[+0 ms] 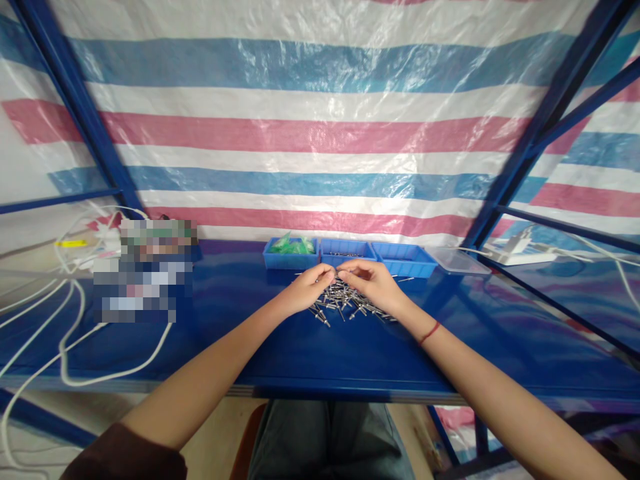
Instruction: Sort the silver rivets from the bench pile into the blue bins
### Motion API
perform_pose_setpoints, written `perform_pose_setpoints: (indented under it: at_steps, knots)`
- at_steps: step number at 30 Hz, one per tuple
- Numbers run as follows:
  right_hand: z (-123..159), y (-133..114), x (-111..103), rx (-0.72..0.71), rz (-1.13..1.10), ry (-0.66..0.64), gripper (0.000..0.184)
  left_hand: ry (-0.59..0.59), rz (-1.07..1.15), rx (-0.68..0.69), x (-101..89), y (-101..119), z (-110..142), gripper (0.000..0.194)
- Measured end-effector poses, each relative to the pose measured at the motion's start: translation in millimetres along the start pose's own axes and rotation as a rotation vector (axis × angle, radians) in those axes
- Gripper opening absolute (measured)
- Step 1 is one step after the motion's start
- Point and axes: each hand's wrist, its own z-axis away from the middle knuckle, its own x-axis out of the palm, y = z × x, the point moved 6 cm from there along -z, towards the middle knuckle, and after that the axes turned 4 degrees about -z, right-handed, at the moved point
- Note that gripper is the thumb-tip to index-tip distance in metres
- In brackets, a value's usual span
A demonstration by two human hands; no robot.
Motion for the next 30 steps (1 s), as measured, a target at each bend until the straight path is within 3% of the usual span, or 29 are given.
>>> perform_pose_setpoints:
  at_steps: [13, 23, 27, 30]
  knots:
    - [3.2, -3.0, 0.7, -0.062, 0.059, 0.001, 0.025, 0.0, 0.027, -0.029, 4.4, 4.0, 2.7, 0.019]
    - [2.9, -5.4, -3.7, -0.13, 0.266, 0.012, 0.02, 0.278, -0.207, 0.147, -12.6, 17.8, 7.3, 0.011]
    - [1.3, 5.4, -1.0, 0.007, 0.141, -0.01, 0.026, 0.293, -0.206, 0.126, -13.8, 17.2, 8.2, 0.021]
    - [0.1, 20.8, -10.9, 0.206, -0.109, 0.128, 0.028, 0.291, -0.228, 0.114, -15.1, 14.0, 7.6, 0.034]
